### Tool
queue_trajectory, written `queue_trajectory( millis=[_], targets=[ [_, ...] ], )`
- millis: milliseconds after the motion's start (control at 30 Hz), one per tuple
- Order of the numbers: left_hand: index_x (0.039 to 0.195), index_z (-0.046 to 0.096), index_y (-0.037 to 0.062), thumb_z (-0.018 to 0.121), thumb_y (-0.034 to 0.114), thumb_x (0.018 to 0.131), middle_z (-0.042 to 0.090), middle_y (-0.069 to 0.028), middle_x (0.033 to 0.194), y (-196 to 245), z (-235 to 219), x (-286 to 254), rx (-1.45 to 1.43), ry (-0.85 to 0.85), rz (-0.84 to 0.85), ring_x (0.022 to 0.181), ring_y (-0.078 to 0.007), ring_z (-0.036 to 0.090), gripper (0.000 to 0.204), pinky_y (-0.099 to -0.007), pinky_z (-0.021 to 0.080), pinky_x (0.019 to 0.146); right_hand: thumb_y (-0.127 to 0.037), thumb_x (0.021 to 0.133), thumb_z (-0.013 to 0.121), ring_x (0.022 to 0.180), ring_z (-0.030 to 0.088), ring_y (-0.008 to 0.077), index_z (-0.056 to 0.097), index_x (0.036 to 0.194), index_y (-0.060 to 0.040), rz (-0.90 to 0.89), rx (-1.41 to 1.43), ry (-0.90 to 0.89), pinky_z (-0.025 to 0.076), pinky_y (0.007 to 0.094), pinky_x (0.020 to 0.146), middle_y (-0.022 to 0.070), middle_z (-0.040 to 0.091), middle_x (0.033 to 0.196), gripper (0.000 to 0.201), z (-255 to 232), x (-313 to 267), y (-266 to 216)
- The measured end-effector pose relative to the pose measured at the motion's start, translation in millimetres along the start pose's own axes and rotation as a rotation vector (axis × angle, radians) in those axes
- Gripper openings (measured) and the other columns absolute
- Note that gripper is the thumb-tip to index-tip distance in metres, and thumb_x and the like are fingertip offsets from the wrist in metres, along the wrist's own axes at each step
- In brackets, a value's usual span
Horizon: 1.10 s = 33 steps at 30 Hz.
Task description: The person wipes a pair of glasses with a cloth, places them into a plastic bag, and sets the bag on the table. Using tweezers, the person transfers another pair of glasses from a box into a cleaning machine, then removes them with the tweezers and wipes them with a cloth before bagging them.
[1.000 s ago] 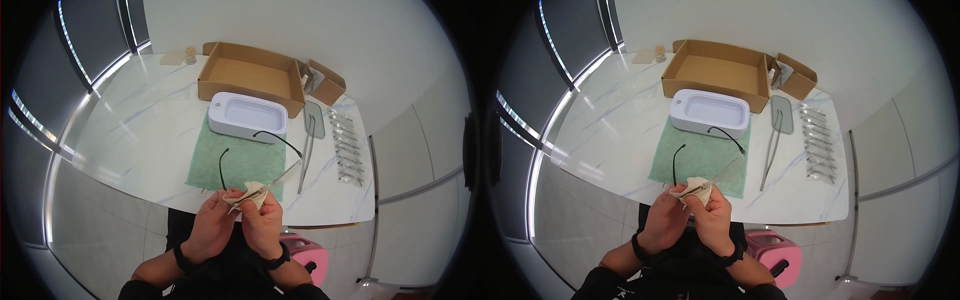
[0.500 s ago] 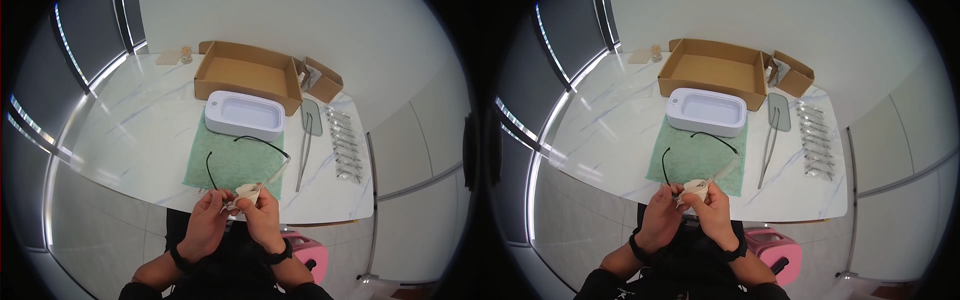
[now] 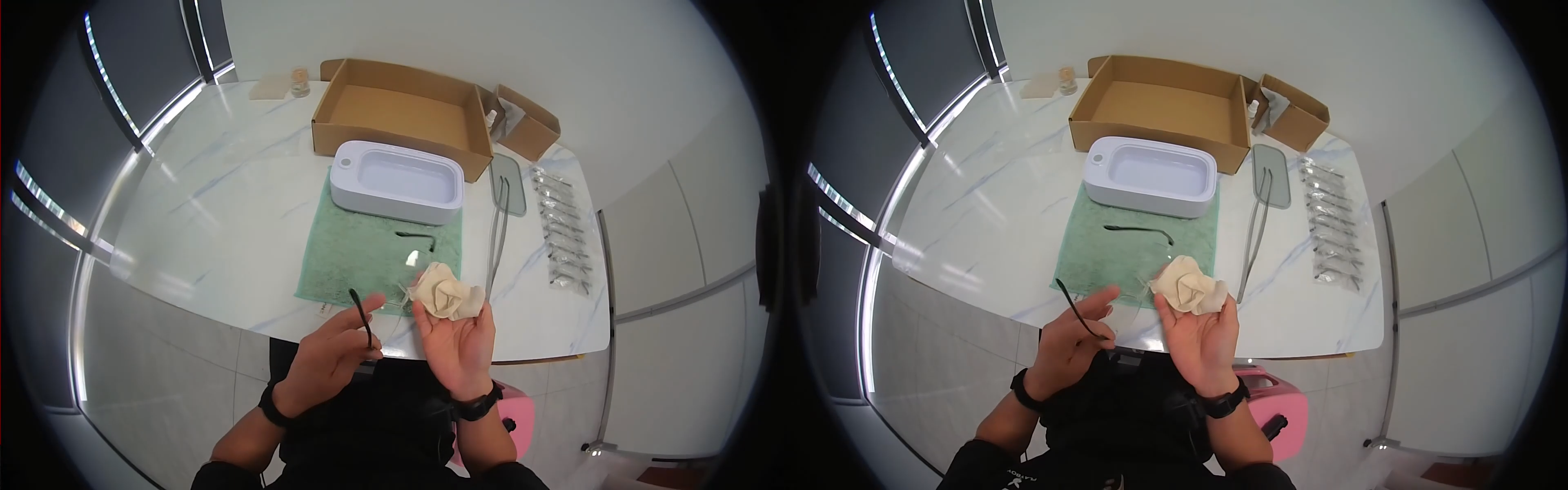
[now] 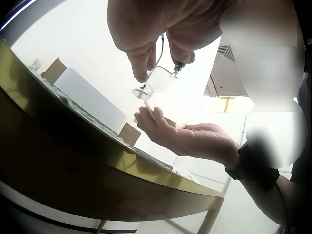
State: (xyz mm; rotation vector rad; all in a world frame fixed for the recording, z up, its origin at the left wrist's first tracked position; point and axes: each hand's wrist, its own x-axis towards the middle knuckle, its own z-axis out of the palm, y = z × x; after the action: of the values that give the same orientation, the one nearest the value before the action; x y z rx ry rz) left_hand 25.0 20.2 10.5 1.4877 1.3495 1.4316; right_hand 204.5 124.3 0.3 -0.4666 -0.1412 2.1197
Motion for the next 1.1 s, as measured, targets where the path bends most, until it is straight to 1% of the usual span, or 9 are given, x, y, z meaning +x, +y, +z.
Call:
queue_trajectory(
  millis=[33,200,267,367,433,567,733,900,1100],
  targets=[
    [0.085,0.062,-0.0013,0.060,-0.009,0.084,0.056,-0.0213,0.135,0,0,-1,0.019,-0.023,0.007,0.117,-0.0311,0.062,0.008,-0.0408,0.052,0.098,-0.036,0.101,0.030,0.139,0.035,0.0321,0.038,0.143,-0.0012,-0.012,0.024,-0.056,0.026,0.0475,0.117,0.0154,0.040,0.148,0.055,-2,-1,-2],
    [0.085,0.062,-0.0007,0.061,-0.010,0.082,0.059,-0.0212,0.131,6,-2,-2,0.128,-0.116,0.024,0.114,-0.0330,0.063,0.010,-0.0372,0.055,0.092,-0.036,0.096,0.033,0.141,0.032,0.0308,0.036,0.145,-0.0026,-0.012,0.005,-0.093,0.020,0.0469,0.119,0.0141,0.038,0.150,0.059,11,-5,-3],
    [0.093,0.059,0.0021,0.070,-0.004,0.080,0.055,-0.0150,0.136,4,-4,-2,0.208,-0.188,0.093,0.113,-0.0319,0.063,0.017,-0.0344,0.058,0.084,-0.035,0.094,0.036,0.142,0.031,0.0296,0.036,0.146,-0.0030,0.000,-0.022,-0.115,0.018,0.0453,0.120,0.0133,0.038,0.150,0.061,16,-8,-4],
    [0.085,0.062,0.0003,0.062,-0.011,0.079,0.058,-0.0163,0.133,10,-7,0,0.235,-0.220,0.073,0.122,-0.0351,0.058,0.012,-0.0368,0.056,0.090,-0.034,0.094,0.036,0.142,0.031,0.0291,0.034,0.148,-0.0054,0.047,0.040,-0.144,0.018,0.0454,0.120,0.0125,0.037,0.151,0.061,18,-10,-5],
    [0.085,0.062,0.0005,0.062,-0.011,0.079,0.058,-0.0155,0.134,11,-8,0,0.250,-0.224,0.093,0.124,-0.0351,0.056,0.013,-0.0372,0.055,0.092,-0.032,0.100,0.034,0.142,0.032,0.0281,0.032,0.149,-0.0075,0.101,-0.033,-0.273,0.025,0.0444,0.118,0.0118,0.036,0.152,0.055,18,-11,-6],
    [0.087,0.061,0.0011,0.062,-0.012,0.078,0.057,-0.0156,0.135,10,-8,4,0.266,-0.243,0.188,0.126,-0.0351,0.055,0.016,-0.0372,0.054,0.094,-0.029,0.104,0.034,0.140,0.036,0.0291,0.030,0.149,-0.0040,0.091,-0.160,-0.218,0.032,0.0447,0.115,0.0156,0.036,0.151,0.051,8,-10,4],
    [0.093,0.060,0.0026,0.064,-0.013,0.076,0.057,-0.0168,0.134,5,-4,6,0.246,-0.301,0.253,0.127,-0.0356,0.054,0.023,-0.0368,0.056,0.093,-0.012,0.101,0.052,0.121,0.057,0.0270,0.043,0.137,0.0003,0.028,-0.375,-0.182,0.049,0.0378,0.101,0.0157,0.058,0.128,0.040,1,-4,12],
    [0.094,0.057,0.0047,0.069,-0.006,0.079,0.057,-0.0136,0.135,-6,-2,3,0.271,-0.306,0.263,0.127,-0.0316,0.055,0.022,-0.0356,0.057,0.091,-0.016,0.100,0.055,0.111,0.064,0.0263,0.049,0.130,0.0018,-0.048,-0.488,-0.081,0.054,0.0349,0.092,0.0166,0.063,0.118,0.035,2,3,13],
    [0.094,0.059,0.0054,0.070,-0.013,0.074,0.061,-0.0131,0.128,-7,0,2,0.237,-0.239,0.241,0.125,-0.0359,0.056,0.029,-0.0366,0.058,0.091,-0.015,0.101,0.054,0.108,0.064,0.0256,0.050,0.129,0.0033,-0.140,-0.548,-0.019,0.055,0.0347,0.092,0.0170,0.063,0.118,0.034,12,8,9]
  ],
)
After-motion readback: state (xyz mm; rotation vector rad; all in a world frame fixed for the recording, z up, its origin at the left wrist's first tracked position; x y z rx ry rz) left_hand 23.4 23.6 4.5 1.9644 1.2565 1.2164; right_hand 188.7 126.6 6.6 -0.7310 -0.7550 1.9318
